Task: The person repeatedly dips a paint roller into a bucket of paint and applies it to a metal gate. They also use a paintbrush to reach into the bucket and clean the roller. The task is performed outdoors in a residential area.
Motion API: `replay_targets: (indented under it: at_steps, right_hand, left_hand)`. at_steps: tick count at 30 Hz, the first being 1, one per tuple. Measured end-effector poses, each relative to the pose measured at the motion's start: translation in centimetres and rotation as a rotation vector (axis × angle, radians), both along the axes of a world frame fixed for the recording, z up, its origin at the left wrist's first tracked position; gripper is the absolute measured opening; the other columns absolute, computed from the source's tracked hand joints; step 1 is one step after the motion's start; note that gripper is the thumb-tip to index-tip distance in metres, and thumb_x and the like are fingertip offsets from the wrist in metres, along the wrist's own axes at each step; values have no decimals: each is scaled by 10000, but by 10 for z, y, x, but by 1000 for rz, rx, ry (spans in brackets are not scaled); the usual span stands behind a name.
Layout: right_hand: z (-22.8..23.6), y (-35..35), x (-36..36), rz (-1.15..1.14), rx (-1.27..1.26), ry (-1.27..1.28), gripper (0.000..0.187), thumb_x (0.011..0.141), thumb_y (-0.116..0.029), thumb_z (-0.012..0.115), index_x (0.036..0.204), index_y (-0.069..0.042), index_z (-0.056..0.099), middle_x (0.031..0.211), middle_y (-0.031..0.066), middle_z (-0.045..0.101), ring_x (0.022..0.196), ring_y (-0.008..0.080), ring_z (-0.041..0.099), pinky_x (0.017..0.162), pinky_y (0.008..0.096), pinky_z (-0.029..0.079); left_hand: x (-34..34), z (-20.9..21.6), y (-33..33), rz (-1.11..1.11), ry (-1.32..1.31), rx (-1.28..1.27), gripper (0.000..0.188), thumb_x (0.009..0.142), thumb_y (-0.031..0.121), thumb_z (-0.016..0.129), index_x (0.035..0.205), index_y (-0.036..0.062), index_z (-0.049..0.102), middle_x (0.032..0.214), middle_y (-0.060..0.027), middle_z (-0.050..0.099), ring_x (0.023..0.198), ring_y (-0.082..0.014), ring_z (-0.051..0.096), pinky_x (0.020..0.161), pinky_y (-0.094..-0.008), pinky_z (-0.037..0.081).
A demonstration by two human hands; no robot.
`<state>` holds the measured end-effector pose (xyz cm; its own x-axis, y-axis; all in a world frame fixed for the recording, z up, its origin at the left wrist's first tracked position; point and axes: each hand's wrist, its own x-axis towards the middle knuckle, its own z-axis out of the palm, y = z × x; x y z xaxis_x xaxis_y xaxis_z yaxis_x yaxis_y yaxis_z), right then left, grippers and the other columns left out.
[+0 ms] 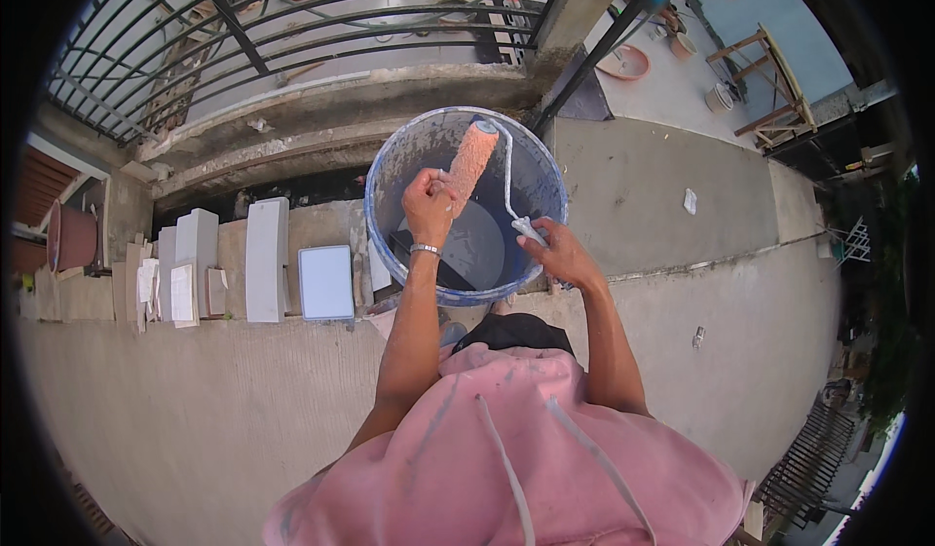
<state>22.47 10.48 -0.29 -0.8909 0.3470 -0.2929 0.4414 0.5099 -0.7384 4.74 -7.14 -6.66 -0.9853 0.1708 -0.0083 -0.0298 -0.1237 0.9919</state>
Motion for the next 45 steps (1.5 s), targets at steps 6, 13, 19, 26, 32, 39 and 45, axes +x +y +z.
replay_targets:
  at_steps: [6,13,19,26,32,39,45]
  right_hand:
    - [-9,-1,-34,-4,-167,-238,447,900,-226,709,1186,25,474,776,100,593,552,184,576,482,359,461]
    - [-98,-2,-109,-113,-407,-385,346,935,-212,648,1132,57,555,676,64,572,509,183,536,440,379,441]
    - [-266,8,-142,303,19,-905,222,957,-139,516,891,49,613,636,84,553,453,192,460,402,360,382]
    - [-461,2,-98,-418,-759,-1128,158,961,-107,482,1031,31,514,695,116,557,475,134,453,384,325,351]
    - [-546,-29,-99,-436,-610,-1085,169,962,-129,535,884,16,571,697,131,580,491,163,501,426,370,391]
    - [-731,17,-77,-169,-698,-934,200,930,-108,551,763,-6,592,638,122,579,503,174,548,433,351,404]
    - [-718,19,-97,13,-554,-1024,185,914,-64,574,742,2,587,613,115,567,500,176,559,382,342,372]
  left_hand:
    - [-68,-56,-73,306,73,-400,266,950,255,617,880,12,700,824,-109,682,701,-205,663,650,-347,503]
    - [-88,-134,-82,98,-26,-1067,866,894,313,662,1605,152,195,1496,-191,446,1224,-403,583,1012,-500,488]
    - [-78,-92,-89,-186,-51,-1068,795,905,88,570,1604,131,193,1432,-207,489,1205,-411,585,998,-502,493]
    - [-69,-112,-78,103,59,-1100,743,915,23,553,1590,150,269,1384,-227,524,1205,-426,577,1005,-490,490]
    - [-75,-120,-76,118,0,-1072,630,971,113,567,1555,71,337,1478,-223,496,1332,-396,523,1107,-492,434]
    - [-87,-122,-70,73,-69,-1105,629,1004,281,590,1539,33,372,1513,-221,479,1357,-378,512,1126,-498,406]
    - [-76,-125,-77,115,-175,-1099,655,997,345,616,1521,21,394,1483,-226,508,1335,-357,536,1105,-487,425]
